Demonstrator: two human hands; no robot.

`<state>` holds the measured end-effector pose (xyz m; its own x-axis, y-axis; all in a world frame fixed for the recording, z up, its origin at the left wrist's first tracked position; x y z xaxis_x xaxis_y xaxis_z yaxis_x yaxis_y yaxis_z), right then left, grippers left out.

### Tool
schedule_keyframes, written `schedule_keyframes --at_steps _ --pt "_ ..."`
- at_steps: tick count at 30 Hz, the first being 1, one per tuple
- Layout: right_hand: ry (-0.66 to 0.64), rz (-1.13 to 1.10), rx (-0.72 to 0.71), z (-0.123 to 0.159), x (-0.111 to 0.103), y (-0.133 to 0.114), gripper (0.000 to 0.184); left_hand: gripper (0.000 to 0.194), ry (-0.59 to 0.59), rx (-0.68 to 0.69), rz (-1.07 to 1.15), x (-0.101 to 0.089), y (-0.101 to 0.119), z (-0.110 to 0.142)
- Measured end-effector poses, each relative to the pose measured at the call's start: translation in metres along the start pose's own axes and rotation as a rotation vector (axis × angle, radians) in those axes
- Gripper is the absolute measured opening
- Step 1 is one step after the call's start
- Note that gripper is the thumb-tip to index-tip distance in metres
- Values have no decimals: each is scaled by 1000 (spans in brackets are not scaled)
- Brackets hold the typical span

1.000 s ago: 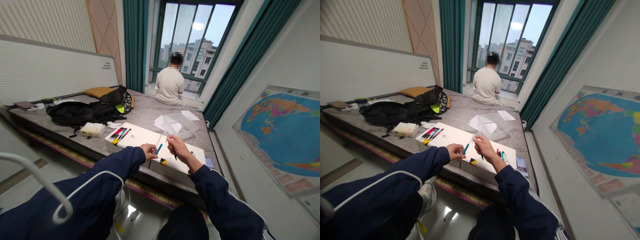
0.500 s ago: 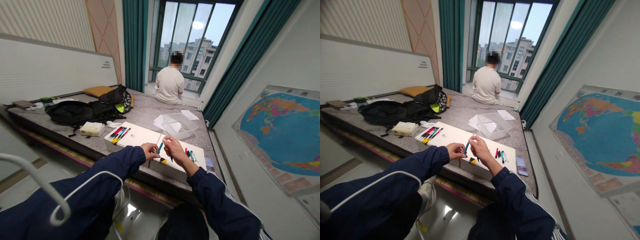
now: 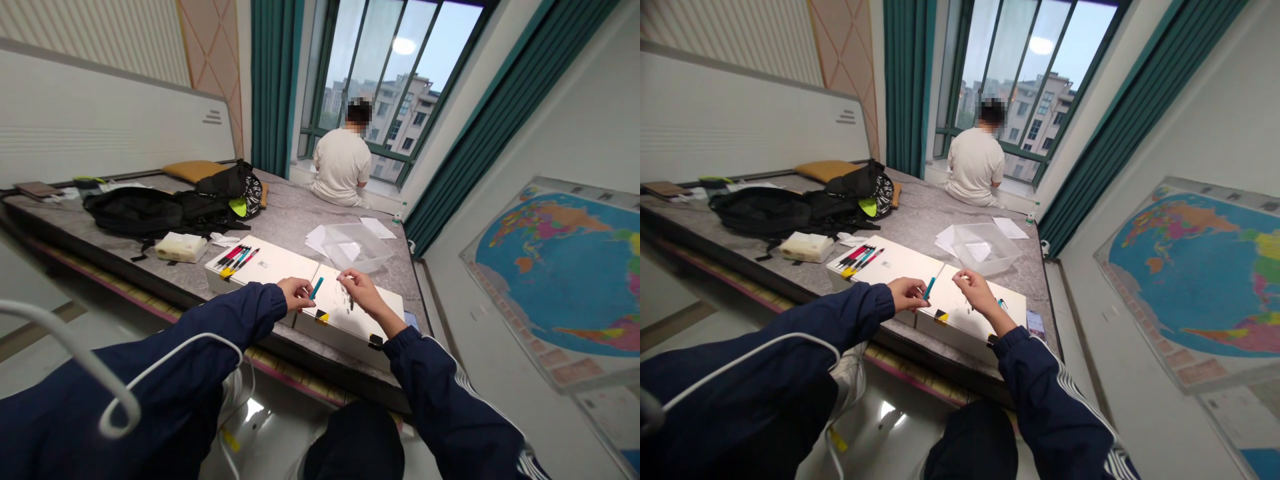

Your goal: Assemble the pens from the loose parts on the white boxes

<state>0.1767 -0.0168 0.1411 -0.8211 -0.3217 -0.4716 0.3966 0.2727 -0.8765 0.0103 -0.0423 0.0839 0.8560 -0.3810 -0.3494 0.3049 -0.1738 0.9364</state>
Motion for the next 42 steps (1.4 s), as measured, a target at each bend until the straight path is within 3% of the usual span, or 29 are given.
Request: schedule_keyframes --at_steps 4,6,12,17,21,23,26,28,30,34,42 --pt "-169 775 -39 5 14 32 17 37 4 -1 0 0 0 1" --pt "-255 1014 -8 9 23 48 22 36 4 -4 -5 1 0 1" --pt "-376 1176 -10 6 42 62 24 37 -14 -17 3 4 -4 -1" --pt "-388 1209 -18 1 46 71 25 36 -5 -20 -44 2 -5 -1" --pt "-285 980 -6 -2 41 64 22 34 -10 -21 -55 1 -3 1" --pt "-156 644 -33 -4 34 43 19 33 -14 -24 -74 0 -3 1" --pt "9 -41 -11 -2 23 11 23 33 -19 -32 -86 0 -6 1" --pt "-11 -412 12 2 29 -8 24 35 -25 -39 -79 2 -8 -1" --pt "-61 -625 25 5 39 -24 25 36 -30 -41 -66 3 -10 -2" --pt "-79 -769 61 9 53 -33 26 37 -34 -11 -71 3 -9 -4" --pt "-71 -782 83 10 62 -25 27 37 -29 7 -51 1 -7 -3"
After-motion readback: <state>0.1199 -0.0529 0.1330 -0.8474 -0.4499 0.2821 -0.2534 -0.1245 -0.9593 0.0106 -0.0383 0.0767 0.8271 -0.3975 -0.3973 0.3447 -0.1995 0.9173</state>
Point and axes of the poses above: each hand's wrist, its own z-axis away from the middle knuckle, its own x-axis out of the palm, y = z × x, the point moved 8 cm from there along -z, towards the middle knuckle, and after that the axes turned 4 degrees about x, right-handed, at the moved point
